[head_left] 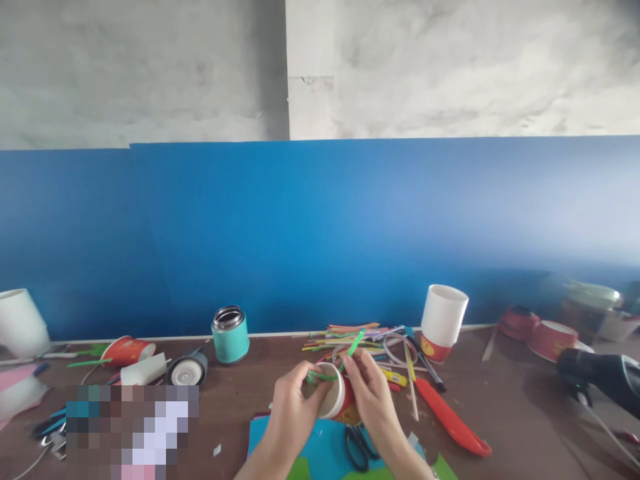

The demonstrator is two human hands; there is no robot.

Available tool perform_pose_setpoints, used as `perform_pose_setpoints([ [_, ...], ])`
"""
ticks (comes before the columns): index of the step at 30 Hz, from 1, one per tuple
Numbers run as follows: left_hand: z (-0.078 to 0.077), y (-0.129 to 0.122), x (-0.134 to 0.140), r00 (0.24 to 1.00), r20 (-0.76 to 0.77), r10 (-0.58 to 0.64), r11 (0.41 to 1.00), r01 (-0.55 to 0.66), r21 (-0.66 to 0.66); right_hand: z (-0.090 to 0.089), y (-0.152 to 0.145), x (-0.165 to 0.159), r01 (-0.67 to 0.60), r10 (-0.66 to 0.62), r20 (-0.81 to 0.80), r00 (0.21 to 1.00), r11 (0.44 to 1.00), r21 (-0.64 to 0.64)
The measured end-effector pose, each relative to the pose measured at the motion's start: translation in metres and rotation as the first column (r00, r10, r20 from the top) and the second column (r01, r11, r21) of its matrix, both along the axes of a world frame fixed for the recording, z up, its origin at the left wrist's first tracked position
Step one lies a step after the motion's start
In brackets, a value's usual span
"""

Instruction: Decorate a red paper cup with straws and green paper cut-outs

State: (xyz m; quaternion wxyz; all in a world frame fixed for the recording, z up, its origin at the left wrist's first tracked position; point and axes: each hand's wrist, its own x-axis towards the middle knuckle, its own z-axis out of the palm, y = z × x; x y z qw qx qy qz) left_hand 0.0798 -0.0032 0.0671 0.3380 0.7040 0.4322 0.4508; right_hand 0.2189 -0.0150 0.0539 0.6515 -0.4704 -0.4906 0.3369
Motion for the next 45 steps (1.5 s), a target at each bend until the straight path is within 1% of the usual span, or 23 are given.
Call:
perform_pose_setpoints([
  [3,0.001,0.001,-0.001,1.000,0.007,-0.022,1.000,0.023,-0.015,0.002,0.001,0.001,-0.053,0.053,0.011,0.999,0.999,0.010],
  [5,0.000,0.003,-0.002,0.998,0.032,-0.047,0.998,0.048,-0.033,0.004,0.000,0.000,-0.089,0.089,-0.021,0.996,0.996,0.010],
  [10,-0.002,0.007,-0.003,0.981,0.175,-0.084,0.991,0.101,-0.089,0.006,-0.004,-0.005,-0.215,0.208,-0.121,0.971,0.975,-0.056],
  [13,0.000,0.009,-0.004,0.967,0.229,-0.109,0.984,0.137,-0.113,0.009,-0.009,-0.006,-0.288,0.272,-0.173,0.947,0.955,-0.070],
  [15,0.003,0.010,-0.007,0.969,0.224,-0.102,0.983,0.133,-0.125,0.011,-0.011,-0.005,-0.386,0.365,-0.179,0.914,0.917,-0.097],
  [17,0.008,0.012,-0.010,0.975,0.204,-0.088,0.982,0.119,-0.144,0.011,-0.011,-0.001,-0.467,0.454,-0.111,0.884,0.869,-0.163],
  [18,0.010,0.013,-0.012,0.975,0.202,-0.093,0.979,0.126,-0.162,0.010,-0.011,0.000,-0.477,0.477,-0.055,0.877,0.853,-0.212],
  [20,0.015,0.014,-0.015,0.964,0.228,-0.137,0.959,0.186,-0.212,0.007,-0.009,0.003,-0.463,0.493,0.030,0.869,0.834,-0.298],
  [21,0.017,0.014,-0.017,0.954,0.250,-0.167,0.944,0.227,-0.237,0.005,-0.008,0.004,-0.465,0.505,0.050,0.862,0.825,-0.321],
  [23,0.020,0.015,-0.020,0.930,0.285,-0.232,0.909,0.312,-0.278,0.002,-0.008,0.005,-0.509,0.554,0.053,0.831,0.796,-0.327],
  [26,0.020,0.015,-0.023,0.897,0.305,-0.319,0.847,0.414,-0.334,0.001,-0.009,0.005,-0.598,0.637,0.017,0.770,0.732,-0.327],
  [27,0.020,0.016,-0.024,0.889,0.317,-0.329,0.832,0.432,-0.348,0.001,-0.009,0.005,-0.604,0.640,0.001,0.769,0.726,-0.329],
  [28,0.020,0.016,-0.024,0.888,0.327,-0.324,0.830,0.433,-0.351,0.000,-0.009,0.004,-0.598,0.631,-0.008,0.776,0.732,-0.326],
  [29,0.019,0.017,-0.024,0.895,0.330,-0.300,0.844,0.410,-0.346,0.000,-0.008,0.004,-0.581,0.613,-0.004,0.790,0.748,-0.320],
  [31,0.019,0.018,-0.023,0.927,0.303,-0.221,0.892,0.318,-0.321,-0.001,-0.007,0.003,-0.527,0.566,0.039,0.824,0.789,-0.315],
  [32,0.019,0.018,-0.023,0.942,0.280,-0.183,0.914,0.268,-0.306,-0.002,-0.006,0.002,-0.508,0.552,0.065,0.831,0.801,-0.317],
  [34,0.020,0.018,-0.023,0.958,0.255,-0.130,0.935,0.204,-0.290,-0.001,-0.006,0.001,-0.502,0.553,0.088,0.829,0.803,-0.320],
  [35,0.020,0.018,-0.023,0.957,0.261,-0.129,0.934,0.206,-0.292,0.000,-0.006,0.000,-0.519,0.566,0.071,0.822,0.794,-0.317],
  [36,0.020,0.018,-0.024,0.950,0.278,-0.141,0.927,0.225,-0.299,0.001,-0.008,0.000,-0.549,0.585,0.032,0.810,0.777,-0.308],
  [39,0.020,0.019,-0.027,0.919,0.346,-0.189,0.883,0.313,-0.349,0.005,-0.012,-0.002,-0.659,0.648,-0.144,0.748,0.699,-0.278],
  [41,0.018,0.021,-0.029,0.889,0.408,-0.209,0.845,0.374,-0.381,0.005,-0.014,-0.003,-0.689,0.652,-0.225,0.724,0.672,-0.272],
  [43,0.015,0.025,-0.031,0.839,0.506,-0.198,0.804,0.435,-0.406,0.004,-0.014,-0.005,-0.665,0.619,-0.242,0.747,0.692,-0.282],
  [45,0.009,0.032,-0.033,0.776,0.617,-0.132,0.787,0.460,-0.411,0.001,-0.011,-0.006,-0.588,0.539,-0.235,0.809,0.756,-0.288],
])
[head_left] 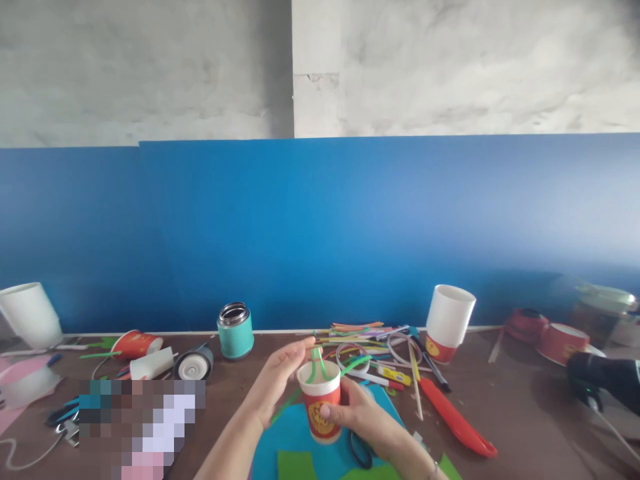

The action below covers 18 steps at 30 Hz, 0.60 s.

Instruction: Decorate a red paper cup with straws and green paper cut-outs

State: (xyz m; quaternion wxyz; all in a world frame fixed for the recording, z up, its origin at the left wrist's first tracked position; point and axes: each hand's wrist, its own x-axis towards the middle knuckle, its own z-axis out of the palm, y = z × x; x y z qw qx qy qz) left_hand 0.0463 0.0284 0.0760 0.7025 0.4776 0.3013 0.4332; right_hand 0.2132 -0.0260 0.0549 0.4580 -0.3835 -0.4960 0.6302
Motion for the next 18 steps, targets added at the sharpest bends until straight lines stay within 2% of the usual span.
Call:
perform_pose_setpoints([
  [4,-0.015,0.012,-0.002,0.981,0.149,0.125,0.991,-0.116,-0.067,-0.002,0.007,-0.001,0.226,-0.224,-0.107,0.969,0.974,0.007],
  [7,-0.024,0.014,0.000,0.976,0.218,-0.013,0.999,0.021,-0.037,0.003,0.007,-0.001,0.282,-0.277,-0.180,0.944,0.959,-0.001],
  [9,-0.026,0.012,0.004,0.968,0.230,-0.095,0.995,0.092,0.026,0.006,0.006,-0.001,0.287,-0.282,-0.178,0.943,0.958,0.001],
  [10,-0.027,0.010,0.007,0.969,0.228,-0.094,0.995,0.084,0.052,0.008,0.005,-0.001,0.279,-0.274,-0.174,0.946,0.960,0.006],
  [13,-0.025,0.006,0.012,0.981,0.192,-0.006,0.995,-0.014,0.100,0.008,0.004,0.000,0.225,-0.216,-0.149,0.965,0.973,0.047],
  [15,-0.023,0.006,0.011,0.992,0.122,0.024,0.989,-0.041,0.142,0.005,0.006,0.002,0.180,-0.170,-0.119,0.978,0.980,0.087],
  [18,-0.017,0.006,0.007,0.997,-0.068,0.038,0.961,-0.017,0.277,0.001,0.010,0.010,0.129,-0.129,-0.007,0.992,0.979,0.158],
])
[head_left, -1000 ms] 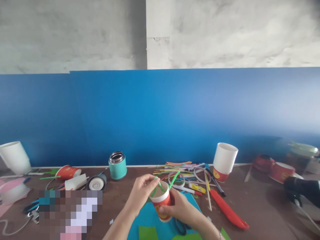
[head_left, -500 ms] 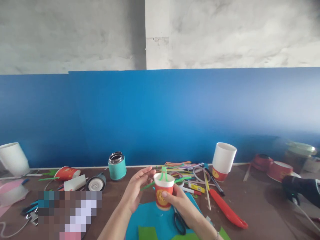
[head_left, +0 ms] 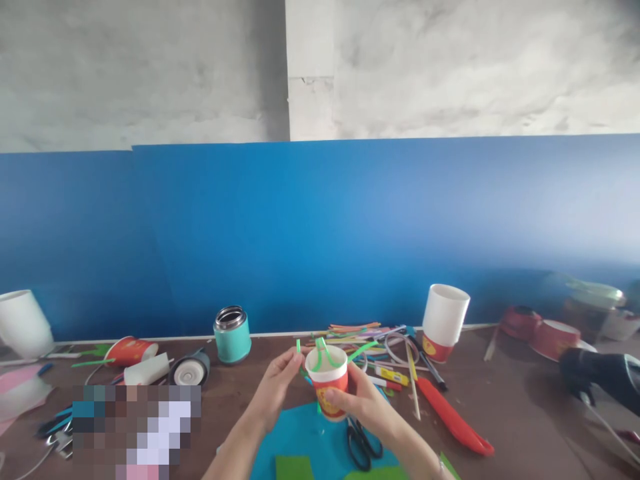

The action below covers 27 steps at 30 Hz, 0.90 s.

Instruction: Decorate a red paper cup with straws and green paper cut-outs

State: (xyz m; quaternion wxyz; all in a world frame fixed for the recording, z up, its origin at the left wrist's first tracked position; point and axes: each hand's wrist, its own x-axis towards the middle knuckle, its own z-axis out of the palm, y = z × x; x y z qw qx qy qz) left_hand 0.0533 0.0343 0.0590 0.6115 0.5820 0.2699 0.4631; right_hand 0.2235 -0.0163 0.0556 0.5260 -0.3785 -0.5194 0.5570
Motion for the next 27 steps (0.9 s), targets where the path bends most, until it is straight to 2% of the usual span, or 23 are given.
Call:
perform_pose_setpoints([
  [4,0.006,-0.001,-0.004,0.972,-0.220,0.087,0.980,-0.044,0.196,-0.002,0.004,0.009,-0.025,0.020,0.184,0.983,0.999,0.026],
  [7,0.007,-0.001,-0.003,0.917,-0.250,0.310,0.912,-0.213,0.350,-0.002,0.004,0.009,-0.040,0.033,0.147,0.989,0.998,0.044],
  [9,0.007,-0.003,-0.001,0.889,-0.235,0.392,0.864,-0.269,0.425,-0.001,0.003,0.007,-0.071,0.062,0.149,0.987,0.996,0.055],
  [11,0.005,-0.006,0.000,0.918,-0.241,0.315,0.902,-0.210,0.377,-0.001,0.001,0.007,-0.092,0.077,0.226,0.971,0.994,0.056],
  [14,0.003,-0.014,0.005,0.973,-0.194,0.123,0.986,-0.096,0.140,-0.003,-0.002,0.008,-0.093,0.077,0.333,0.940,0.995,0.034],
  [17,0.003,-0.022,0.010,0.996,-0.057,0.070,0.996,-0.073,-0.045,-0.003,-0.004,0.008,-0.123,0.112,0.300,0.947,0.992,0.017],
  [19,0.006,-0.025,0.013,0.997,-0.048,0.065,0.997,-0.067,-0.045,-0.001,-0.005,0.008,-0.132,0.112,0.311,0.944,0.990,0.042],
  [21,0.009,-0.025,0.014,0.993,-0.082,0.086,0.996,-0.086,0.009,0.004,-0.005,0.006,-0.103,0.071,0.320,0.945,0.991,0.082],
  [24,0.013,-0.022,0.015,0.986,-0.085,0.142,0.990,-0.141,0.021,0.009,-0.003,0.006,0.067,-0.081,0.152,0.985,0.993,0.094],
  [27,0.012,-0.021,0.015,0.989,-0.055,0.140,0.989,-0.142,-0.031,0.010,0.001,0.009,0.207,-0.207,-0.012,0.978,0.978,0.019],
])
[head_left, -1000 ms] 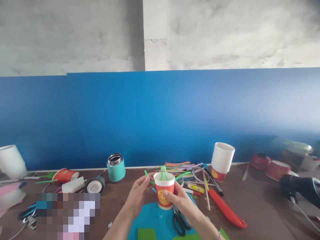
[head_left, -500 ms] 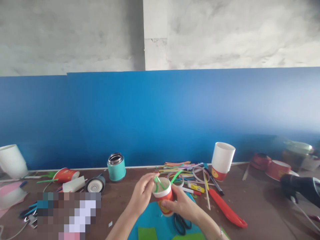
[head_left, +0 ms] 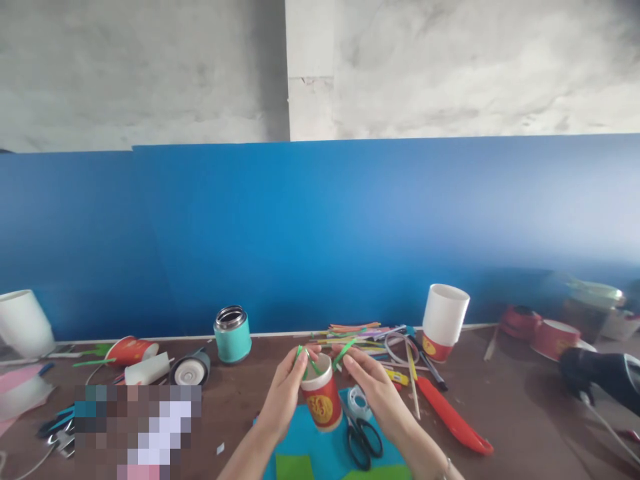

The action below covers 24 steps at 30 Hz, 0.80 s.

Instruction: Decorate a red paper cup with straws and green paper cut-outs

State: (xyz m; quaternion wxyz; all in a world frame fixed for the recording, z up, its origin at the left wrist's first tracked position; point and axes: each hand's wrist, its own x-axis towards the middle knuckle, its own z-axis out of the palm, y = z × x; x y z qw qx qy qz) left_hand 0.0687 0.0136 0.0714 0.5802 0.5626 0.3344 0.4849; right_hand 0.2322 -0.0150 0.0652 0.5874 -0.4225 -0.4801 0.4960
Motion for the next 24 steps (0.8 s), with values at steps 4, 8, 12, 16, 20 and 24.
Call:
perform_pose_setpoints([
  [4,0.001,-0.002,-0.001,0.991,-0.038,-0.125,0.992,0.124,-0.009,-0.003,0.003,0.004,-0.052,0.044,-0.110,0.993,0.996,-0.076],
  [8,0.010,-0.006,-0.006,0.951,-0.208,-0.227,0.961,0.254,0.112,0.001,-0.001,0.003,-0.205,0.209,0.045,0.977,0.976,-0.075],
  [12,0.014,-0.006,-0.009,0.885,-0.403,-0.235,0.916,0.340,0.213,0.002,-0.002,0.002,-0.233,0.212,0.373,0.903,0.973,0.010],
  [16,0.009,-0.005,-0.007,0.867,-0.445,-0.224,0.913,0.346,0.215,-0.002,0.003,0.006,-0.159,0.124,0.483,0.867,0.987,0.033],
  [20,0.004,-0.002,-0.004,0.916,-0.367,-0.162,0.944,0.252,0.214,-0.003,0.005,0.009,-0.020,-0.066,0.573,0.817,0.990,0.142],
  [24,0.000,-0.001,0.000,0.919,-0.376,-0.119,0.940,0.226,0.256,-0.001,0.002,0.007,-0.032,-0.159,0.671,0.724,0.964,0.263],
])
